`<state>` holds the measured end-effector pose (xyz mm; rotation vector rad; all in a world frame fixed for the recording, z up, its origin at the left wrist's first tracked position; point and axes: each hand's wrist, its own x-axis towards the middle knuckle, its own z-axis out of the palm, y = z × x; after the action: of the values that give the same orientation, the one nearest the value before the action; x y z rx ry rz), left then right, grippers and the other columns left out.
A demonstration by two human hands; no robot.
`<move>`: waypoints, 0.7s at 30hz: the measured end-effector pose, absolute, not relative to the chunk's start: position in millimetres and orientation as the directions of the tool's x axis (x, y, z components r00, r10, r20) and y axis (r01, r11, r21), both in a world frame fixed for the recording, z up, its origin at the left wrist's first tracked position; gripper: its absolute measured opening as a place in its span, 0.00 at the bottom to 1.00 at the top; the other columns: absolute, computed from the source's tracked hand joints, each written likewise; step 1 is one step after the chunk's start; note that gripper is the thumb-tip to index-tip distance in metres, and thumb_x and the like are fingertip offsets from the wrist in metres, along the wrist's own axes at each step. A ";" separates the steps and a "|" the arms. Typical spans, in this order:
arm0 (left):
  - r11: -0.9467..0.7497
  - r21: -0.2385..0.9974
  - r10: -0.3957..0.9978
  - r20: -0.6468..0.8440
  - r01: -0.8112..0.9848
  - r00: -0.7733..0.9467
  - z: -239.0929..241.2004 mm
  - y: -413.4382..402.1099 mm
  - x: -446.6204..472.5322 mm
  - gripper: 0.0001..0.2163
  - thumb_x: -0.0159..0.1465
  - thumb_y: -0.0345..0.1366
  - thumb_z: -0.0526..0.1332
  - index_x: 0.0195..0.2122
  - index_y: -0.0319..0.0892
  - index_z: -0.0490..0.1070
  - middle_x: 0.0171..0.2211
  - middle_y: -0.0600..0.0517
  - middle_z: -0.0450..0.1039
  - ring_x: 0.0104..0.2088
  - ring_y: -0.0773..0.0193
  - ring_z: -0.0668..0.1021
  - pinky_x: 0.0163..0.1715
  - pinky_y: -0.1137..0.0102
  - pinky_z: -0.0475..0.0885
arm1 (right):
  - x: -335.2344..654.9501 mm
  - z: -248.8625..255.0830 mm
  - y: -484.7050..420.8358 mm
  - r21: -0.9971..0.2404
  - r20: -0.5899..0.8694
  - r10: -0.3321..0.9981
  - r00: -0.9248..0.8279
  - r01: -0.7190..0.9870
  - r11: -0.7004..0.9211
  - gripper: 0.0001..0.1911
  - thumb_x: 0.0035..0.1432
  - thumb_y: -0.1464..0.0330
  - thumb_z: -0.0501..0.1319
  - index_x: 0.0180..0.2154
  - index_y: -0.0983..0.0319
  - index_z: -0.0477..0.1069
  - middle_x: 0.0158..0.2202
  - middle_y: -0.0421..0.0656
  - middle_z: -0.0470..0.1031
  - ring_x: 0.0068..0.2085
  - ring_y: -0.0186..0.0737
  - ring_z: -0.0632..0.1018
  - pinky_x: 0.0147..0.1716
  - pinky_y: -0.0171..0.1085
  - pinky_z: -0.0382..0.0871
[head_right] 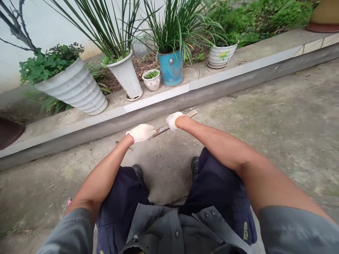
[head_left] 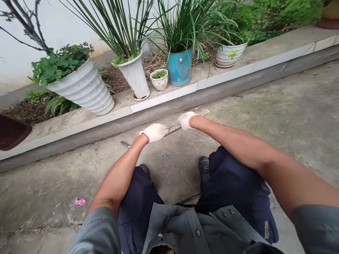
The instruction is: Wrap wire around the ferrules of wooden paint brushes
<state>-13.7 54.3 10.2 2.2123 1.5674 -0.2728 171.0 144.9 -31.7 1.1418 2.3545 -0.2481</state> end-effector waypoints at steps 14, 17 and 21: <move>-0.198 0.551 0.840 -0.331 0.811 0.430 13.2 51.3 -28.9 0.22 0.70 0.50 0.49 0.40 0.41 0.77 0.31 0.51 0.79 0.32 0.63 0.77 0.34 0.71 0.68 | 190.0 18.6 120.0 -0.174 -0.180 0.654 -0.735 0.678 0.714 0.17 0.58 0.56 0.60 0.41 0.60 0.79 0.35 0.48 0.81 0.35 0.43 0.78 0.31 0.36 0.60; -0.245 0.485 0.827 -0.348 0.840 0.442 5.8 61.7 -40.1 0.21 0.69 0.50 0.51 0.37 0.42 0.78 0.32 0.52 0.79 0.32 0.63 0.75 0.33 0.71 0.67 | 191.2 18.9 108.5 -0.181 -0.276 0.556 -0.784 0.611 0.771 0.14 0.56 0.58 0.61 0.39 0.58 0.79 0.33 0.44 0.80 0.31 0.40 0.76 0.30 0.36 0.58; -0.275 0.267 0.834 -0.412 0.924 0.367 -9.8 74.6 -53.8 0.18 0.66 0.47 0.53 0.29 0.43 0.77 0.29 0.51 0.78 0.28 0.63 0.73 0.31 0.70 0.65 | 186.9 4.5 102.4 -0.153 -0.458 0.409 -0.789 0.523 0.839 0.10 0.49 0.63 0.64 0.34 0.59 0.79 0.30 0.45 0.79 0.29 0.41 0.75 0.29 0.38 0.59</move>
<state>-53.8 74.6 -9.8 2.1748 1.5214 -0.2614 186.9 102.4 4.5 0.6926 2.6044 -0.3816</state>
